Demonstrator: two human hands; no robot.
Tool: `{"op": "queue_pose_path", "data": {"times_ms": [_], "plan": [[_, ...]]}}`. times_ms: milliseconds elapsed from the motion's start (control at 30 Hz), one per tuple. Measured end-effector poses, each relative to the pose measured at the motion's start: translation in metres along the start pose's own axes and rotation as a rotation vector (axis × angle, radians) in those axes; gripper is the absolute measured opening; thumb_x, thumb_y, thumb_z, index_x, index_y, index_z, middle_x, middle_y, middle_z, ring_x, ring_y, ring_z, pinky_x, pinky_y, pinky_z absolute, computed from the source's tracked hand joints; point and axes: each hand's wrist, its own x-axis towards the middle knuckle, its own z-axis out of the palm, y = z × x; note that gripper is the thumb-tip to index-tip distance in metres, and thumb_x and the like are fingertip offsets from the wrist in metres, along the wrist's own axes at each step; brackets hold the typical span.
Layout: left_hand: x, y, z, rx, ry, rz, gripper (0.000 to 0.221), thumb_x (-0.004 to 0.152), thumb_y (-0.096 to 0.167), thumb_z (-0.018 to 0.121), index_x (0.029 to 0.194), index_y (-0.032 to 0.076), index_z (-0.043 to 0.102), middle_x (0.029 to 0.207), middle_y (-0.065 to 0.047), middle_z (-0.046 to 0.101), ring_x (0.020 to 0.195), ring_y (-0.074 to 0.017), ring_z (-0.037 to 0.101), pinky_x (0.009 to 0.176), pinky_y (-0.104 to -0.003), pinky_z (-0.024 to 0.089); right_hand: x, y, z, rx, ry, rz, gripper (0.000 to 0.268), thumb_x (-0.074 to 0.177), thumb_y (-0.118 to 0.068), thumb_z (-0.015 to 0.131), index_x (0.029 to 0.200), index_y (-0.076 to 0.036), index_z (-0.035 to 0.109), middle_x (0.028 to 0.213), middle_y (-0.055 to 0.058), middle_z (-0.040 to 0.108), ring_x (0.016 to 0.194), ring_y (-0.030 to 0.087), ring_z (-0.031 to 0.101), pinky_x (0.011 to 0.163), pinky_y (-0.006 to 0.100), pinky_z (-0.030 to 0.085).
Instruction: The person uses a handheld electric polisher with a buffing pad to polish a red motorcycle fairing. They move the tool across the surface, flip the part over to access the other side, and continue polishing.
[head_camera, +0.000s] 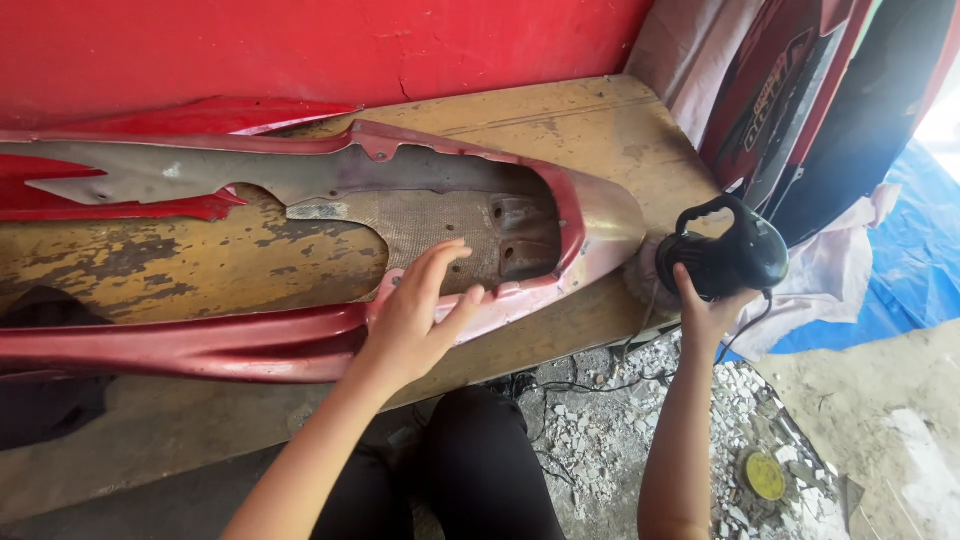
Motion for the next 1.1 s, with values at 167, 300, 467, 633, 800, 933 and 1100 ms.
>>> {"op": "queue_pose_path", "data": {"times_ms": [167, 300, 467, 633, 800, 933, 1100], "plan": [[-0.031, -0.012, -0.053, 0.717, -0.231, -0.103, 0.09, 0.077, 0.06, 0.074, 0.142, 0.003, 0.047, 0.145, -0.02, 0.051, 0.138, -0.0357, 0.045, 0.114, -0.055, 0.029, -0.016, -0.001, -0.018, -0.031, -0.007, 0.132, 0.11, 0.088, -0.022, 0.095, 0.163, 0.004, 0.019, 0.164, 0.026, 0.04, 0.155, 0.032, 0.041, 0.131, 0.038, 0.026], [-0.068, -0.026, -0.083, 0.873, -0.196, -0.246, 0.121, 0.052, 0.078, 0.079, 0.144, 0.007, 0.048, 0.141, -0.02, 0.05, 0.132, -0.0381, 0.044, 0.114, -0.058, 0.028, -0.037, 0.004, -0.025, -0.045, -0.071, 0.161, 0.102, 0.09, -0.023, 0.092, 0.162, 0.006, 0.026, 0.164, 0.03, 0.039, 0.155, 0.033, 0.039, 0.13, 0.038, 0.028], [-0.076, -0.043, -0.09, 0.886, -0.169, -0.111, 0.121, 0.049, 0.081, 0.076, 0.138, 0.004, 0.05, 0.135, -0.018, 0.054, 0.134, -0.0357, 0.047, 0.118, -0.06, 0.026, -0.049, 0.003, -0.03, -0.238, -0.077, 0.23, 0.105, 0.093, -0.029, 0.092, 0.16, 0.009, 0.021, 0.164, 0.027, 0.038, 0.155, 0.032, 0.037, 0.124, 0.039, 0.029], [-0.078, -0.048, -0.09, 0.947, -0.185, -0.085, 0.121, 0.046, 0.086, 0.074, 0.135, 0.005, 0.054, 0.129, -0.017, 0.058, 0.128, -0.0349, 0.05, 0.116, -0.061, 0.026, -0.007, -0.006, -0.006, 0.025, 0.016, 0.087, 0.104, 0.088, -0.03, 0.094, 0.158, 0.006, 0.027, 0.154, 0.022, 0.047, 0.143, 0.027, 0.048, 0.123, 0.036, 0.034], [-0.075, -0.046, -0.091, 0.989, -0.159, -0.077, 0.12, 0.046, 0.086, 0.073, 0.134, 0.008, 0.057, 0.123, -0.014, 0.061, 0.119, -0.0328, 0.055, 0.112, -0.058, 0.032, 0.031, -0.024, 0.008, -0.091, 0.241, 0.108, 0.066, 0.086, -0.029, 0.09, 0.134, 0.003, 0.057, 0.124, 0.014, 0.069, 0.111, 0.023, 0.067, 0.101, 0.035, 0.052], [-0.076, -0.047, -0.092, 0.967, -0.175, -0.071, 0.121, 0.045, 0.087, 0.073, 0.134, 0.007, 0.058, 0.122, -0.014, 0.062, 0.118, -0.0332, 0.055, 0.111, -0.058, 0.032, 0.059, 0.004, -0.018, 0.67, 0.073, 0.545, 0.056, 0.098, -0.045, 0.069, 0.131, 0.0, 0.063, 0.121, 0.011, 0.072, 0.11, 0.023, 0.072, 0.103, 0.036, 0.057], [-0.076, -0.054, -0.089, 0.982, -0.148, -0.057, 0.119, 0.045, 0.087, 0.071, 0.134, 0.009, 0.059, 0.123, -0.013, 0.062, 0.119, -0.0328, 0.055, 0.111, -0.058, 0.033, 0.056, 0.045, -0.023, 0.64, -0.16, 0.759, 0.052, 0.105, -0.05, 0.059, 0.134, -0.006, 0.061, 0.125, 0.009, 0.07, 0.111, 0.021, 0.07, 0.102, 0.036, 0.054]]}}
